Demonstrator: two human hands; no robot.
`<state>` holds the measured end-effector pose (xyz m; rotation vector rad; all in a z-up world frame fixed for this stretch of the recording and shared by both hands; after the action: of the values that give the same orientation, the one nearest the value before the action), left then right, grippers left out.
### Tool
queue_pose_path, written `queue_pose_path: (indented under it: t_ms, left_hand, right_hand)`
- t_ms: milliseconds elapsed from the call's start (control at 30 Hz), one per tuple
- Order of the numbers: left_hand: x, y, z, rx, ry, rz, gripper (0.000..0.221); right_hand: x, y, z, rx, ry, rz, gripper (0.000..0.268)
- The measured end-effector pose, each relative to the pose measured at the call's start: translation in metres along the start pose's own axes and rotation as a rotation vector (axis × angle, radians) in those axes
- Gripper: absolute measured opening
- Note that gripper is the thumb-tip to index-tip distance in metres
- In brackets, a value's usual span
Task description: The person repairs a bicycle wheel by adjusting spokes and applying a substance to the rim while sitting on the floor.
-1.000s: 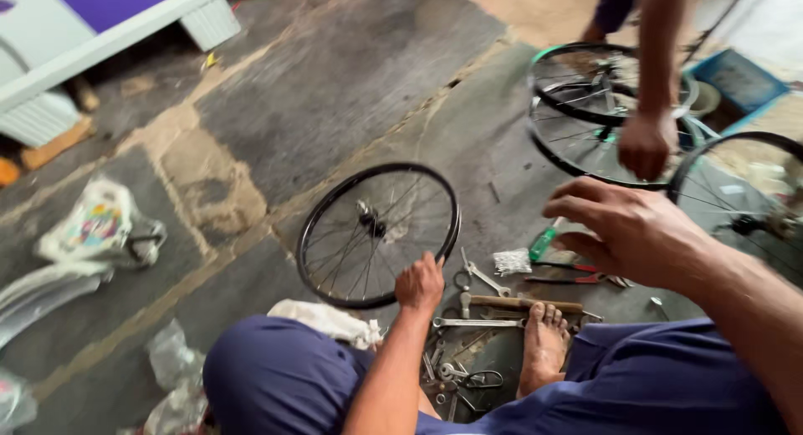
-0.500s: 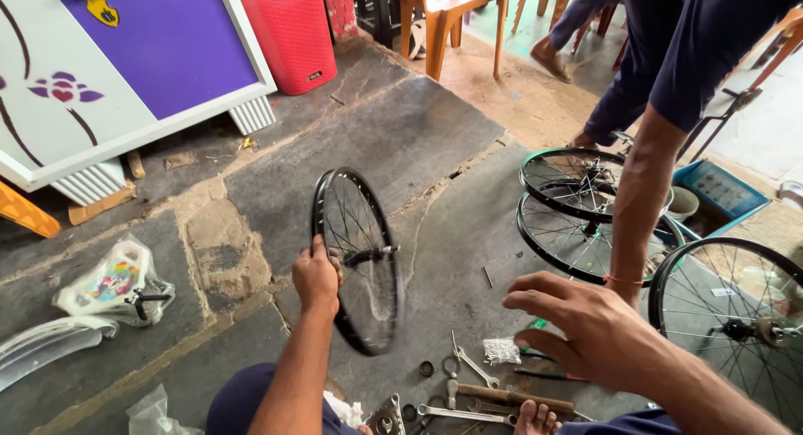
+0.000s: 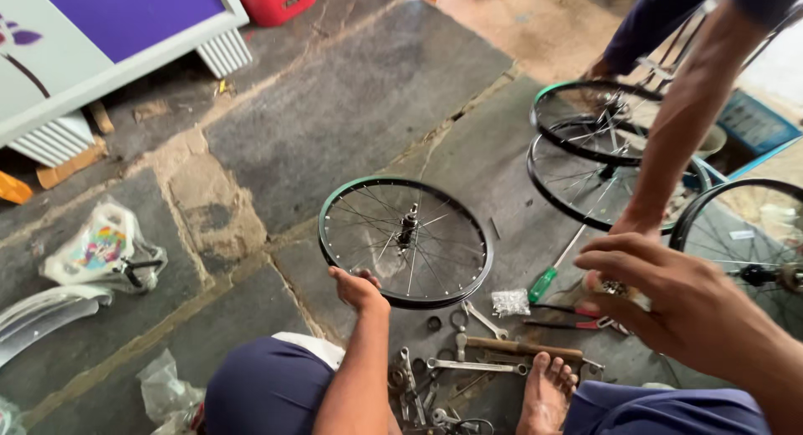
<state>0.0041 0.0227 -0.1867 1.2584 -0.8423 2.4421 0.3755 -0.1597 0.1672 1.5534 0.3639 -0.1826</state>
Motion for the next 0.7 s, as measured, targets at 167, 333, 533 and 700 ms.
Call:
queue_pose_path:
  t_ms: [167, 333, 533, 700]
  left_hand:
    - [-0.049, 0.058, -0.026, 0.165, -0.162, -0.708, 0.067]
    - [-0.007, 0.029, -0.024, 0.278, -0.770, -1.276, 0.085]
    - [0.115, -0.081, 0.061, -0.415, -0.664, -0.346, 0.028]
    - [0.248, -0.072, 0.130, -0.761, -0.661, -0.129, 0.006]
  right_hand:
    - [-0.014, 0.011, -0.014, 0.021, 0.123, -0.045, 0.050]
    - [-0.023, 0.039, -0.031, 0.169, 0.177, -0.142, 0.043]
    - [-0.005, 0.061, -0.036, 0.337, 0.022, -0.192, 0.037]
    - [0.060, 0.026, -0.010, 0.265, 0.060, -0.177, 0.043]
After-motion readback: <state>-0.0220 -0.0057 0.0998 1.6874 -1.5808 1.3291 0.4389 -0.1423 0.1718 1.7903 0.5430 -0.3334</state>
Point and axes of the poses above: each hand's wrist, its own z-axis away from the middle knuckle, its own y-axis out of the back of the hand, x = y × z, the point moved 6 cm from there along -z, towards the middle knuckle, and after that the axes turned 8 degrees about -y, right-handed, at the moved point
